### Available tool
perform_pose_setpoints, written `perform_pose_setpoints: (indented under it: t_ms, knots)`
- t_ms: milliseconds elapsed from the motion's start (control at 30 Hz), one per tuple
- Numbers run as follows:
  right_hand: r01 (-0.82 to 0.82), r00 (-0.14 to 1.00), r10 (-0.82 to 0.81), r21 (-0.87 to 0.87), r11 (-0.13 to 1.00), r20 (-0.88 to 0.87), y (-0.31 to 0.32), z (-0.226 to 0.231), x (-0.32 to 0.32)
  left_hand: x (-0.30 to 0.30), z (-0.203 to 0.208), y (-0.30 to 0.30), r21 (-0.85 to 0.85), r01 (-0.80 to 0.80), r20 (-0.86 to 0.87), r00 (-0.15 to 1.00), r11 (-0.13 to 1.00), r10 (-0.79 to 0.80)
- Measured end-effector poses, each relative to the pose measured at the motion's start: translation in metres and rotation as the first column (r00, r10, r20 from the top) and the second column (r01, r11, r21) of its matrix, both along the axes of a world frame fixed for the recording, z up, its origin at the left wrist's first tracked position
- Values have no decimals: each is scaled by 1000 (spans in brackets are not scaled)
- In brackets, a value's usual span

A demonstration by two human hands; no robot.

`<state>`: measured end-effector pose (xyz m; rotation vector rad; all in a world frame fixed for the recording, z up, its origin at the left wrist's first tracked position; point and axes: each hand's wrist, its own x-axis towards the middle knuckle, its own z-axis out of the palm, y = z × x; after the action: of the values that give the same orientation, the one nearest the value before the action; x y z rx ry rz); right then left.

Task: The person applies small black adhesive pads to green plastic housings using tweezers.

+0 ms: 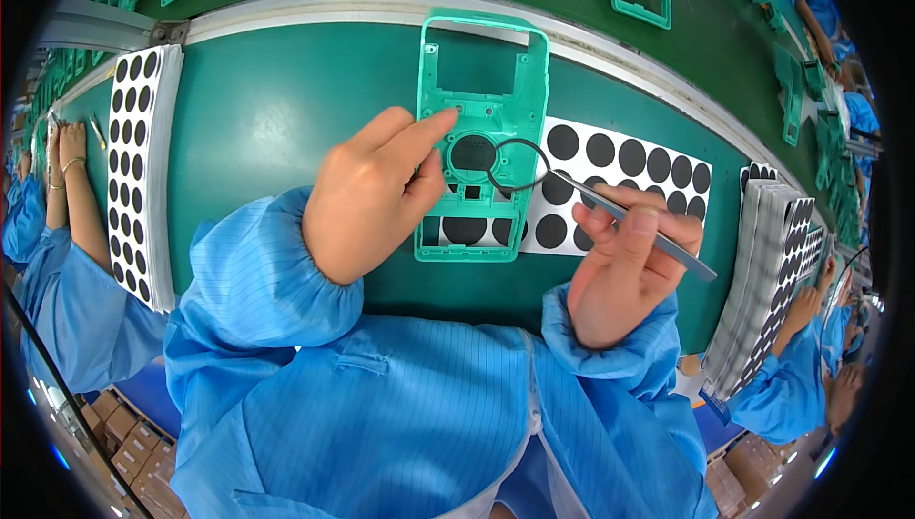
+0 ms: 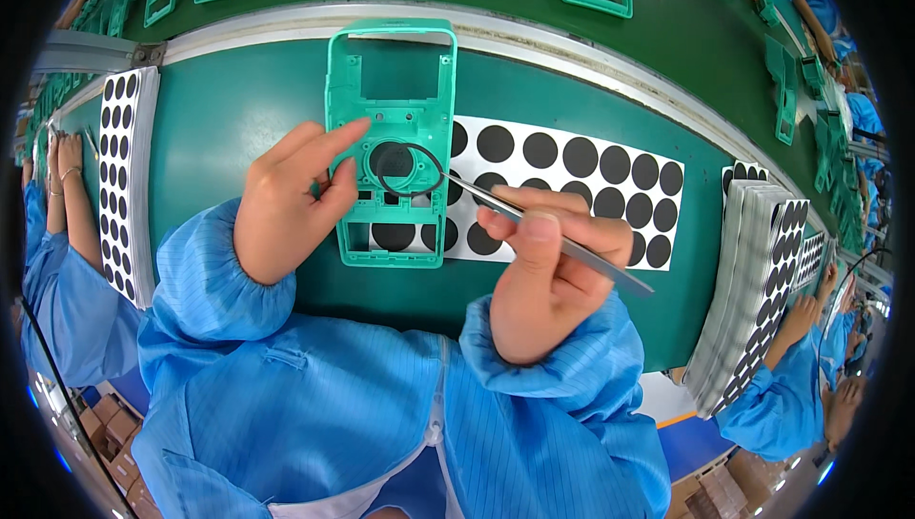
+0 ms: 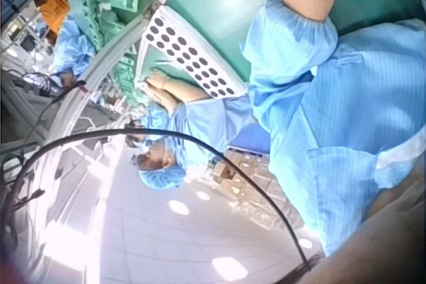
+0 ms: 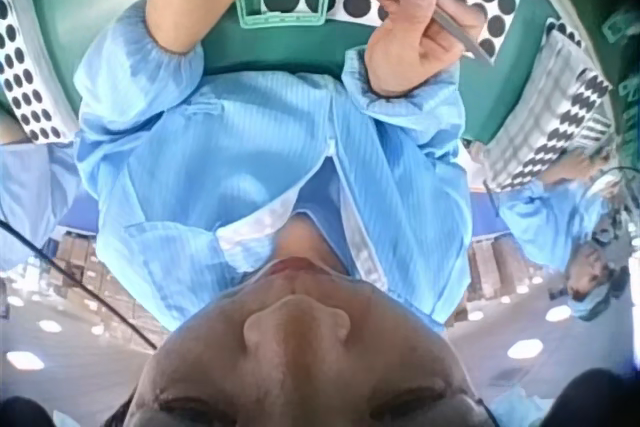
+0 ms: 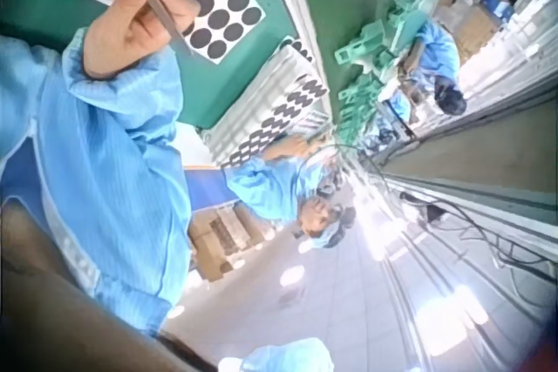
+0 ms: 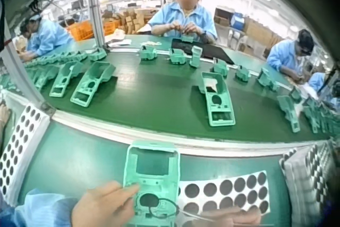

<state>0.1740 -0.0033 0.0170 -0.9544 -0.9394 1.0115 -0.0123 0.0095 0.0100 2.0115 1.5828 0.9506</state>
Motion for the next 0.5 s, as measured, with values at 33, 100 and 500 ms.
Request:
perform_pose_setpoints:
  t_ms: [33,100,500]
  knots:
    - [1,1000,-1,-8,1000,5,-1,-3,-4,0,-2,-1,-8,1,5,1000,1000,-1]
    - [-13,997,11,30,999,71,-2,-9,-9,1,-3,-3,-106,41,-44,998,994,-46]
    - [-105,981,74,171,980,181,-5,-34,-9,-17,1,-11,99,288,-334,911,953,-240]
